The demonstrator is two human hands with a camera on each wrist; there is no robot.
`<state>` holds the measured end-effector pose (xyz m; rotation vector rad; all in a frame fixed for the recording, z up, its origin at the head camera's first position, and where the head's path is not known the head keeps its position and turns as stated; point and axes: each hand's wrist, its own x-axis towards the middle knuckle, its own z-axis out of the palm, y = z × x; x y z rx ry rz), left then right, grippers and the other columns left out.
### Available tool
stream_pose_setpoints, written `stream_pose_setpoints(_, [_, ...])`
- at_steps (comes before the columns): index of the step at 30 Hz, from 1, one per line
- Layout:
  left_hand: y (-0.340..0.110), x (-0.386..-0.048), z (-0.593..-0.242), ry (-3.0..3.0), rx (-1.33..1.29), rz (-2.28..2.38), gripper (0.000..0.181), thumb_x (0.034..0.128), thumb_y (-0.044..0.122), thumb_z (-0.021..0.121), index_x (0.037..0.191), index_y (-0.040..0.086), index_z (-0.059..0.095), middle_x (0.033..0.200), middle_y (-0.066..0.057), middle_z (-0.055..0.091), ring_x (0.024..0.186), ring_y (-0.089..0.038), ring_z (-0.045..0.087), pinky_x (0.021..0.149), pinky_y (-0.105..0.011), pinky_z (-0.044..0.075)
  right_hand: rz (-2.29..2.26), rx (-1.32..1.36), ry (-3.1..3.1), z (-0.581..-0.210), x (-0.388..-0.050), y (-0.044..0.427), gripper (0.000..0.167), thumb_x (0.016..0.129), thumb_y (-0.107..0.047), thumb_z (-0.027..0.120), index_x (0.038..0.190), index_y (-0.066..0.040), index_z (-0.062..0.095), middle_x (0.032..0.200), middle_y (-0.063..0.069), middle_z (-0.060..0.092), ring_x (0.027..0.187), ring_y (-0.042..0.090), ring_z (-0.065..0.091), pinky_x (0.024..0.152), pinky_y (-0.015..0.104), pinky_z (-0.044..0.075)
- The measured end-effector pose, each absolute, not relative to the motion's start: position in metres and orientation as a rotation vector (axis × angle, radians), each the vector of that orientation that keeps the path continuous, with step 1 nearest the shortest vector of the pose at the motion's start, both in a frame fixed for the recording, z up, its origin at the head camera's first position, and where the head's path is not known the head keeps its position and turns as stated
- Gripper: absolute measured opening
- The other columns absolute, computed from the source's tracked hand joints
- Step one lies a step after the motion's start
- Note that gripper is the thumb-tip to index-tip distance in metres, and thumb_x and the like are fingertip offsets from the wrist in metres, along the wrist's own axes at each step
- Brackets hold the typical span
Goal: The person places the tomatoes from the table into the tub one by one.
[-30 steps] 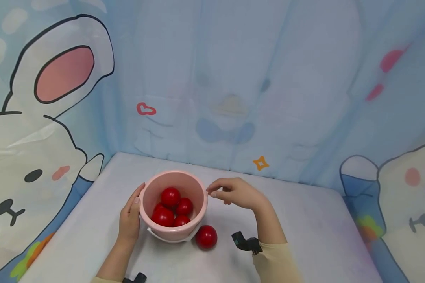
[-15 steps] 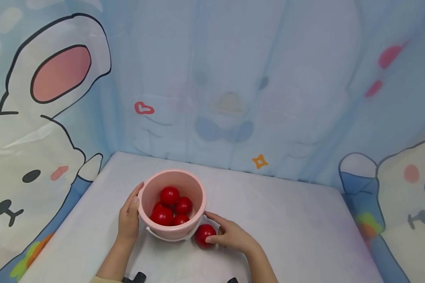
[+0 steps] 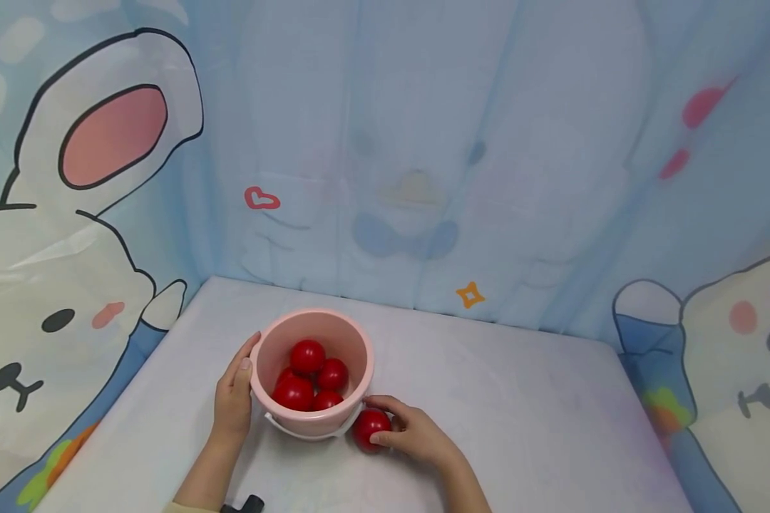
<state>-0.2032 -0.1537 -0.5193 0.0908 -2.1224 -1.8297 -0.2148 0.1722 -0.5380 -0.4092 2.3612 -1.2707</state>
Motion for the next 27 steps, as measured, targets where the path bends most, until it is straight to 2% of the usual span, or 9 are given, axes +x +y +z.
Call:
stream_pose_setpoints(5, [-0.1533,-0.2024,-0.517,-2.109,0.077,-1.837,0.039,0.1035,0.045,0.041,0.142,0.043,0.049,0.148,0.022,0.047,0.142,-0.004,0.041,0.108,-0.023,0.04,-1.306,-0.377,2.349,-0.5423,-0.2146,0.1736,0.07,0.077,-0.044,0.082,0.138,-0.038,0.05,0.14,0.006,0.058,0.113,0.023,0.061,0.086,0.033,0.06])
stream_pose_setpoints(10, [-0.153,-0.2005,-0.5141,-2.108,0.066,-1.835,0.039,0.1048,0.039,0.04,0.143,0.042,0.049,0.149,0.02,0.047,0.143,-0.006,0.041,0.11,-0.028,0.04,-1.265,-0.374,2.382,-0.5437,-0.2136,0.1746,0.058,0.08,-0.042,0.08,0.133,-0.034,0.06,0.129,0.002,0.064,0.106,0.02,0.06,0.082,0.031,0.058])
stream_pose_setpoints(16, [-0.1534,-0.2001,-0.5122,-2.108,0.06,-1.84,0.039,0.1057,0.034,0.037,0.142,0.043,0.049,0.148,0.021,0.048,0.142,-0.003,0.041,0.108,-0.018,0.039,-1.295,-0.324,2.38,-0.543,-0.213,0.1737,0.057,0.077,-0.047,0.081,0.13,-0.035,0.063,0.131,0.001,0.064,0.111,0.021,0.059,0.089,0.038,0.058])
stream_pose_setpoints(19, [-0.1535,-0.1999,-0.5123,-2.102,0.058,-1.844,0.039,0.1056,0.034,0.038,0.141,0.045,0.049,0.147,0.022,0.048,0.141,-0.001,0.041,0.107,-0.015,0.038,-1.302,-0.322,2.371,-0.5436,-0.2137,0.1742,0.057,0.077,-0.047,0.081,0.13,-0.036,0.063,0.13,0.001,0.064,0.109,0.021,0.059,0.087,0.037,0.058])
stream_pose_setpoints(22, [-0.1536,-0.2001,-0.5129,-2.107,0.063,-1.843,0.038,0.1055,0.035,0.038,0.141,0.046,0.049,0.147,0.023,0.048,0.141,-0.001,0.041,0.107,-0.015,0.038,-1.3,-0.322,2.365,-0.545,-0.2152,0.1757,0.057,0.077,-0.046,0.081,0.13,-0.036,0.063,0.128,0.001,0.065,0.105,0.021,0.059,0.082,0.033,0.058])
stream_pose_setpoints(27, [-0.1536,-0.2004,-0.5133,-2.106,0.066,-1.842,0.038,0.1053,0.036,0.038,0.14,0.046,0.049,0.146,0.023,0.049,0.141,-0.002,0.042,0.107,-0.017,0.039,-1.267,-0.317,2.379,-0.5417,-0.2186,0.1803,0.055,0.076,-0.048,0.081,0.127,-0.038,0.064,0.128,-0.001,0.065,0.109,0.021,0.059,0.085,0.036,0.059])
